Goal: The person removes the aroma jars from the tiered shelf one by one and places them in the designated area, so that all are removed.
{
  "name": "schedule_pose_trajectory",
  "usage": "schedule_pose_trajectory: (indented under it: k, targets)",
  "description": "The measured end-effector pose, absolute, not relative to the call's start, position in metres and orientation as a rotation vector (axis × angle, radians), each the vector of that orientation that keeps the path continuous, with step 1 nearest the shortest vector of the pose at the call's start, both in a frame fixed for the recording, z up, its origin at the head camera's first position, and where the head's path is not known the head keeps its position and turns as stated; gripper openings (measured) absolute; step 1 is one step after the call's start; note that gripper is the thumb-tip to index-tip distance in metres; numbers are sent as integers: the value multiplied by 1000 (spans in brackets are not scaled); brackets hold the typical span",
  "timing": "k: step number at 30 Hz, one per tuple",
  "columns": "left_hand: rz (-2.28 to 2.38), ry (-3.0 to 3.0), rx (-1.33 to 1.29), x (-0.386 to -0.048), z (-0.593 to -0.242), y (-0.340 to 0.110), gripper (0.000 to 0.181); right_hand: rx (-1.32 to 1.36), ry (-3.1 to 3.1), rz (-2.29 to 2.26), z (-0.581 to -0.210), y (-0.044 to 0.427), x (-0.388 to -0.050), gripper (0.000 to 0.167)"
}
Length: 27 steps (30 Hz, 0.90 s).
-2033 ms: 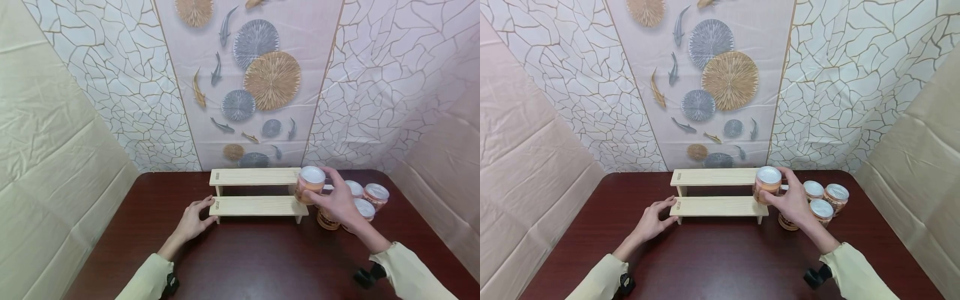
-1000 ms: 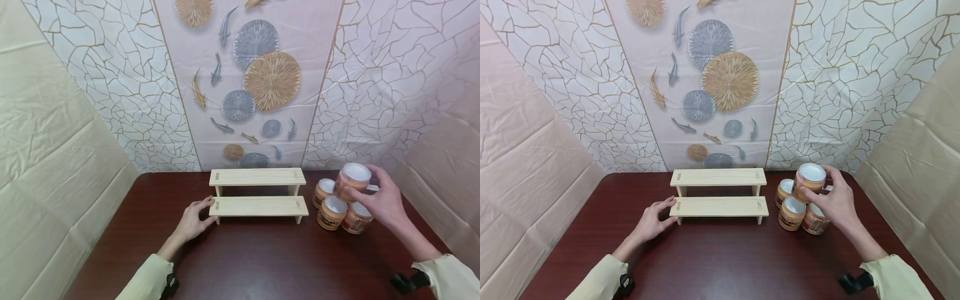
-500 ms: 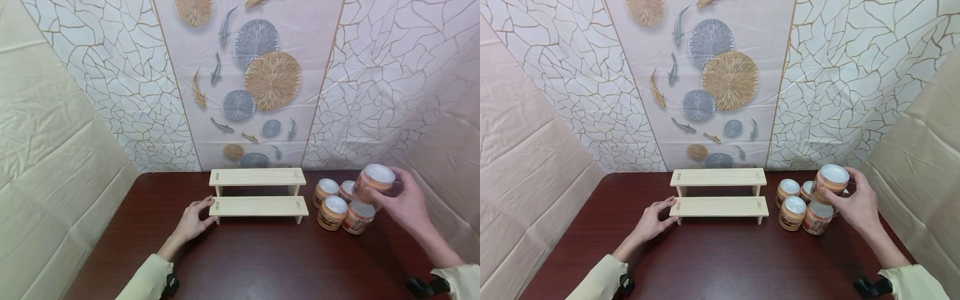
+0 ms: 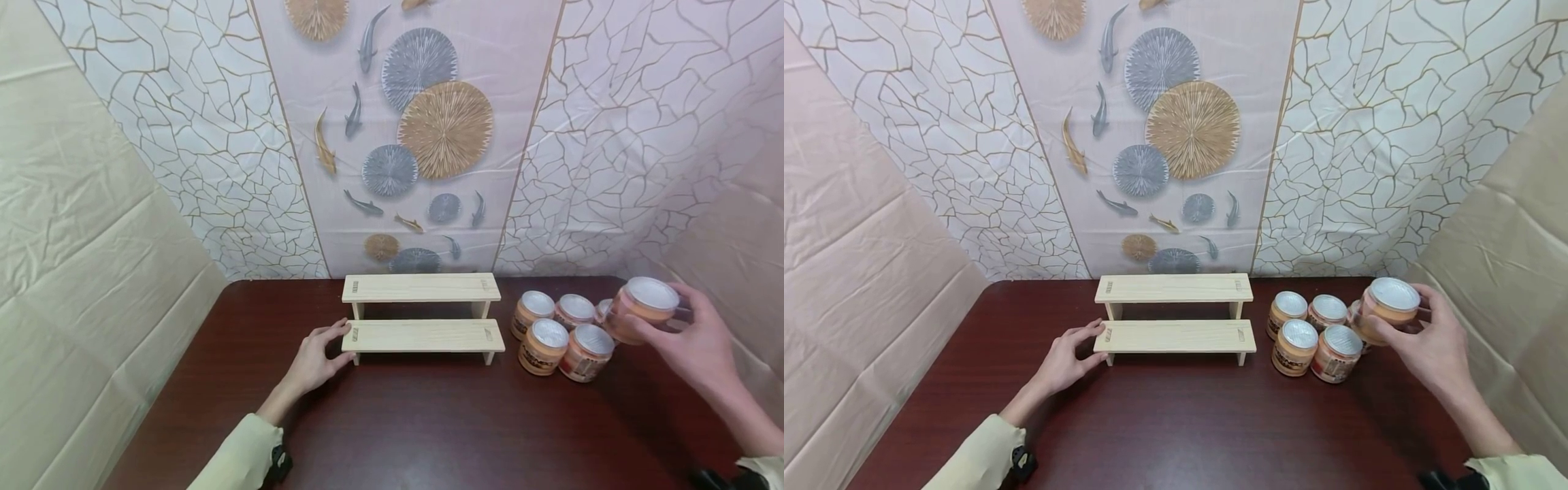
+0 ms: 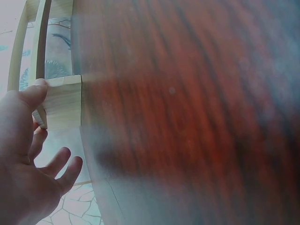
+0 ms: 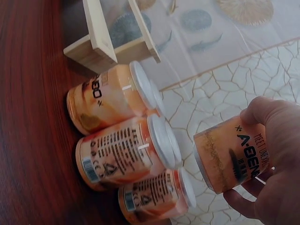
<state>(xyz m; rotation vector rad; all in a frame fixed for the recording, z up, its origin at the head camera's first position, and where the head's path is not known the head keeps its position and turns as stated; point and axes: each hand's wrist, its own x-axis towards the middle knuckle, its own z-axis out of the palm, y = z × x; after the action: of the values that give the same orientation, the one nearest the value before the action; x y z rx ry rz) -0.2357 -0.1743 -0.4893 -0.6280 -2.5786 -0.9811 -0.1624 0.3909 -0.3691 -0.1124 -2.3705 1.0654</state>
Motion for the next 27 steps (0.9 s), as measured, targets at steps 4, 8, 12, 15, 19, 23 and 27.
schedule_pose_trajectory:
  k: [4,8,12,15,19,23,27]
  targets:
    - [-985,-2582,-623,-235,-490,-175,56,-132,-2348,1092,-374,399,-159,81]
    - [-978,-2582,-624,-236,-491,-175,55,-150,-2364,1078,-377,405,-155,82]
    - [-987,-2580,-621,-237,-491,-175,55,-181,-2396,1022,-380,408,-153,82]
    - [-999,-2584,-617,-236,-491,-175,55,-201,-2411,996,-384,410,-151,81]
    - [-991,-2589,-617,-236,-491,-175,54,-227,-2414,980,-389,411,-149,82]
    - [-986,-2593,-612,-236,-491,-175,54,-228,-2404,976,-394,412,-148,80]
    - [-989,-2599,-609,-236,-491,-175,55,-217,-2404,959,-397,412,-148,76]
